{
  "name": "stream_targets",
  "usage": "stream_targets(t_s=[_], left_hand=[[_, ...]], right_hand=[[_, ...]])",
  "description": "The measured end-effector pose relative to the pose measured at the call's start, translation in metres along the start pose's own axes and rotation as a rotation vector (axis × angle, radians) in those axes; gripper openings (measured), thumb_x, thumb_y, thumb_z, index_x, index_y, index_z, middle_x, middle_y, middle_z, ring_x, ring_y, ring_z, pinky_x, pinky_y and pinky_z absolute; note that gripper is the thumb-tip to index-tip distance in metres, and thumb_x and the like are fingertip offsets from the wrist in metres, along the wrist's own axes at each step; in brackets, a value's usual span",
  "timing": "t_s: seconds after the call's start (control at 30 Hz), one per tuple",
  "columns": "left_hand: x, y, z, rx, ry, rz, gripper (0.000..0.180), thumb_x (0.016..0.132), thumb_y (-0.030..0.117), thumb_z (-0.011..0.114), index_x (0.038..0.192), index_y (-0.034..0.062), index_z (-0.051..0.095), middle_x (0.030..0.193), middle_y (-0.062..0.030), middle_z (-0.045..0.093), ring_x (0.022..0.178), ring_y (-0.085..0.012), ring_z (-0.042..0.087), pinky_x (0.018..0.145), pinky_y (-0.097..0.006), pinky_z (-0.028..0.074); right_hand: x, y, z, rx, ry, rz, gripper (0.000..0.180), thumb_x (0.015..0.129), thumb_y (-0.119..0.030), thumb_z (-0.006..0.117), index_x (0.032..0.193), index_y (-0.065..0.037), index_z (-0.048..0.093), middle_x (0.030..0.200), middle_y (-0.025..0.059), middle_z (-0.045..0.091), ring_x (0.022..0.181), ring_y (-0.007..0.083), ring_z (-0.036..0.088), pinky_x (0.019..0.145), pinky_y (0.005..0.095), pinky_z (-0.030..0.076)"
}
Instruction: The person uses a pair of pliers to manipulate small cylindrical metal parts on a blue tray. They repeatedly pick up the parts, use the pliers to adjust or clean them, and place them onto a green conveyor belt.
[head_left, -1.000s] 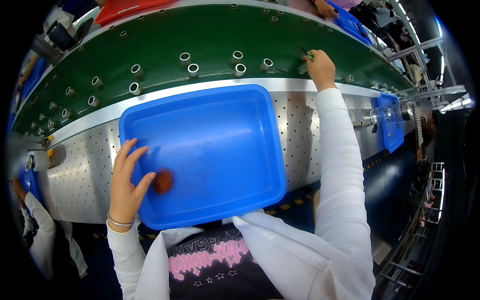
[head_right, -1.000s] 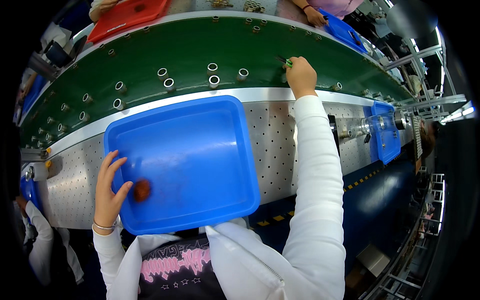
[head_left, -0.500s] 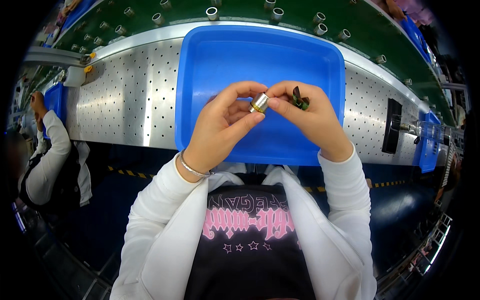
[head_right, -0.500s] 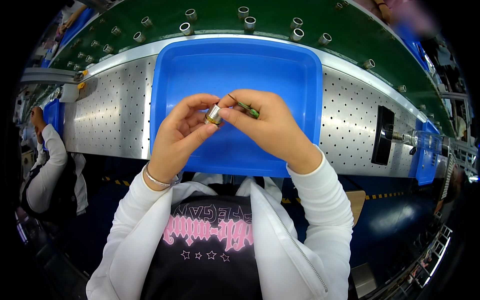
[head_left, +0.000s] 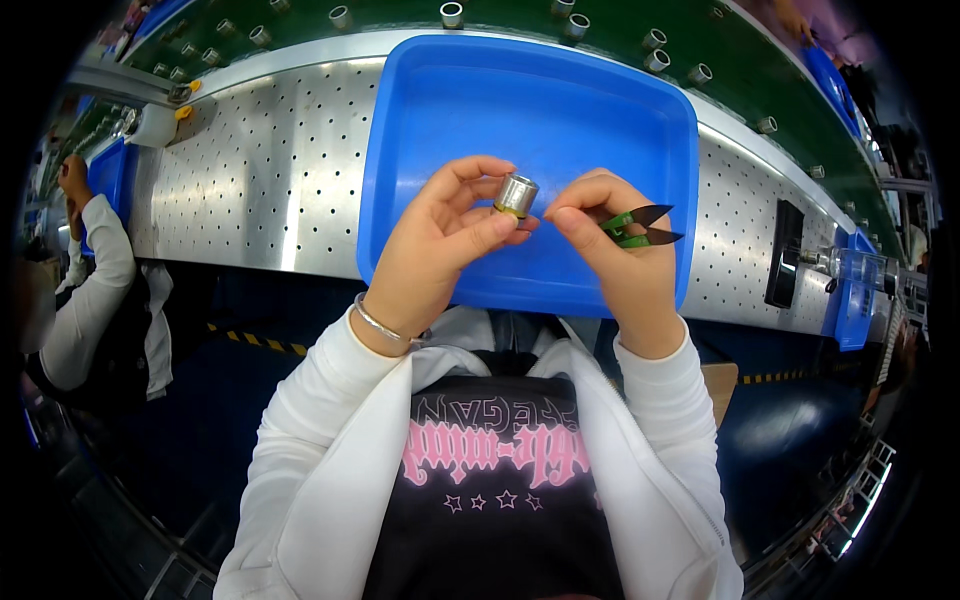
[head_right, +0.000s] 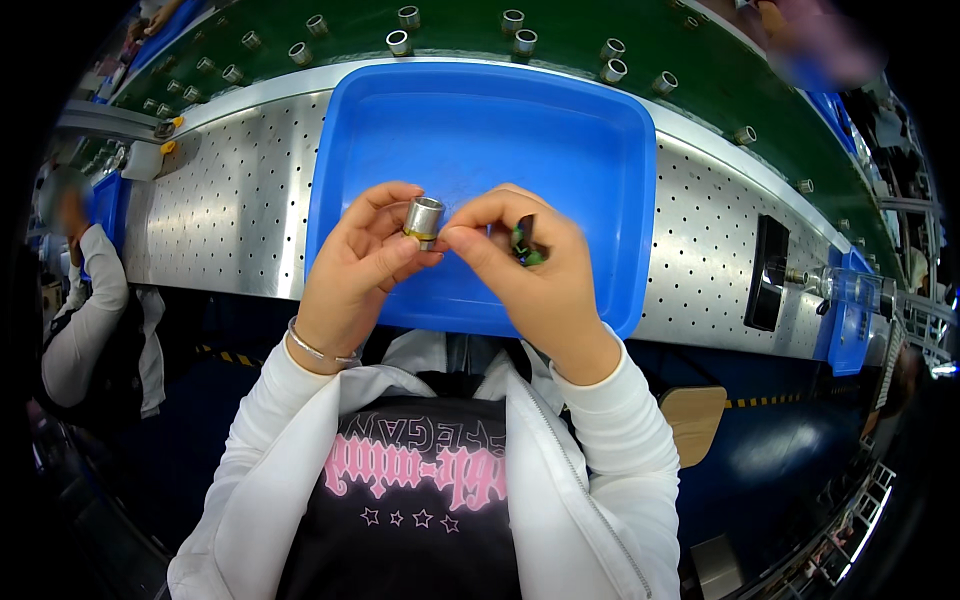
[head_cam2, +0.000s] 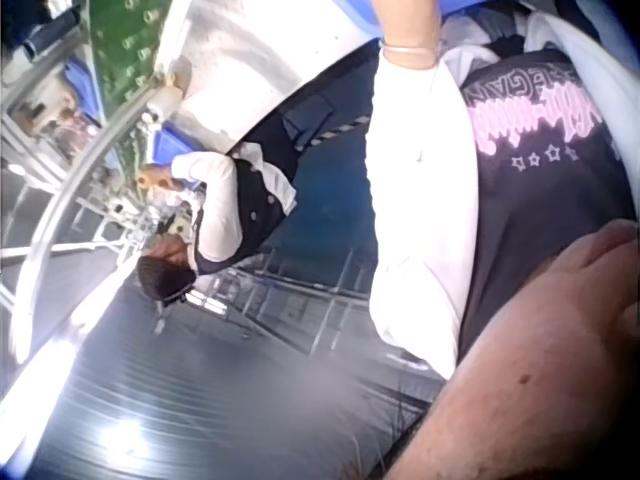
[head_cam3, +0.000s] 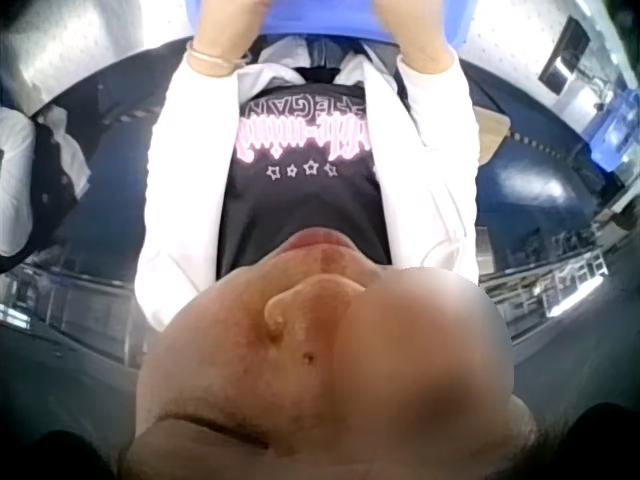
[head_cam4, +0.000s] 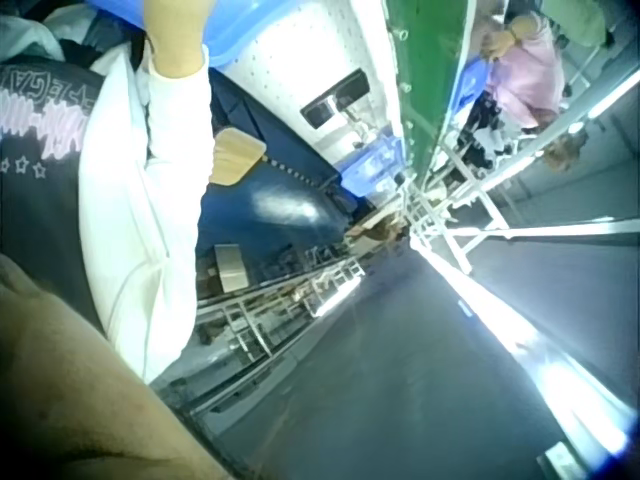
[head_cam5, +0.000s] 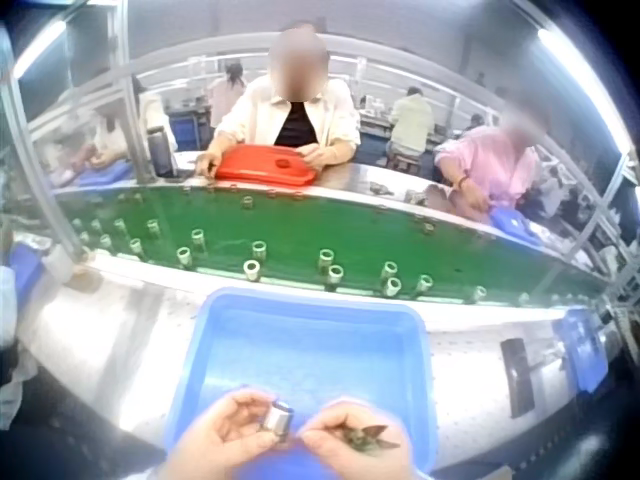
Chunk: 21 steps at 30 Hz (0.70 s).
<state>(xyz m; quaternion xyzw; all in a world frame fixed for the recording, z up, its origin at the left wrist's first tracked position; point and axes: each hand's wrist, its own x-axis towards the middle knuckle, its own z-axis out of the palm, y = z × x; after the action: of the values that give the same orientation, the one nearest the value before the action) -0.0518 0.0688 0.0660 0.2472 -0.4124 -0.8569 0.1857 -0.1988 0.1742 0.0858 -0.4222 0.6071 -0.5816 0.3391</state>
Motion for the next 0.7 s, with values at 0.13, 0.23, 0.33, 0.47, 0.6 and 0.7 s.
stream_targets(t_s=[0.13, 0.23, 0.33, 0.47, 0.6, 0.7], left_hand=[[0.0, 0.001, 0.0, -0.187, -0.012, -0.042, 0.043, 0.085, 0.011, 0.061, 0.123, 0.002, 0.044, 0.11, -0.0111, 0.055, 0.102, -0.0203, 0.057, 0.089, -0.03, 0.046], [0.0, -0.004, 0.001, -0.175, -0.008, -0.025, 0.042, 0.086, 0.013, 0.059, 0.124, 0.002, 0.044, 0.11, -0.0118, 0.056, 0.101, -0.0204, 0.058, 0.09, -0.031, 0.046], [0.0, -0.008, 0.001, -0.115, -0.011, -0.02, 0.042, 0.088, 0.013, 0.057, 0.126, 0.0026, 0.043, 0.112, -0.0117, 0.056, 0.1, -0.0194, 0.059, 0.089, -0.029, 0.047], [0.001, -0.005, 0.001, -0.175, -0.029, -0.059, 0.044, 0.088, 0.011, 0.056, 0.129, 0.0037, 0.042, 0.114, -0.011, 0.055, 0.099, -0.0174, 0.059, 0.088, -0.027, 0.048], [0.004, -0.01, -0.001, -0.169, -0.04, -0.048, 0.045, 0.088, 0.012, 0.057, 0.13, 0.0041, 0.041, 0.114, -0.0112, 0.055, 0.101, -0.0185, 0.059, 0.088, -0.027, 0.048], [0.003, -0.011, -0.001, -0.058, -0.021, -0.042, 0.044, 0.089, 0.012, 0.055, 0.131, 0.0045, 0.041, 0.115, -0.0117, 0.055, 0.101, -0.0193, 0.059, 0.088, -0.027, 0.048]], right_hand=[[-0.006, 0.008, 0.002, 0.309, 0.038, 0.081, 0.007, 0.083, -0.006, 0.064, 0.084, 0.001, 0.062, 0.088, 0.0065, 0.061, 0.079, 0.0101, 0.055, 0.069, 0.0222, 0.044], [-0.004, 0.002, 0.01, 0.403, 0.025, 0.087, 0.009, 0.084, -0.007, 0.063, 0.086, 0.002, 0.061, 0.088, 0.0078, 0.063, 0.081, 0.011, 0.057, 0.072, 0.0226, 0.045], [-0.005, 0.003, 0.01, 0.42, 0.021, 0.121, 0.01, 0.084, -0.007, 0.063, 0.087, 0.002, 0.061, 0.086, 0.0079, 0.063, 0.08, 0.0115, 0.058, 0.072, 0.0227, 0.046], [-0.009, 0.01, 0.002, 0.321, 0.091, 0.074, 0.01, 0.085, -0.008, 0.062, 0.086, 0.002, 0.06, 0.082, 0.0075, 0.063, 0.075, 0.0111, 0.058, 0.069, 0.022, 0.046], [-0.009, 0.009, -0.001, 0.294, 0.097, 0.089, 0.01, 0.085, -0.008, 0.062, 0.086, 0.002, 0.06, 0.079, 0.007, 0.062, 0.071, 0.0099, 0.057, 0.066, 0.0213, 0.045], [-0.008, 0.005, 0.004, 0.311, 0.099, 0.07, 0.011, 0.085, -0.008, 0.062, 0.086, 0.002, 0.06, 0.078, 0.0061, 0.061, 0.071, 0.0089, 0.056, 0.065, 0.0204, 0.044]])
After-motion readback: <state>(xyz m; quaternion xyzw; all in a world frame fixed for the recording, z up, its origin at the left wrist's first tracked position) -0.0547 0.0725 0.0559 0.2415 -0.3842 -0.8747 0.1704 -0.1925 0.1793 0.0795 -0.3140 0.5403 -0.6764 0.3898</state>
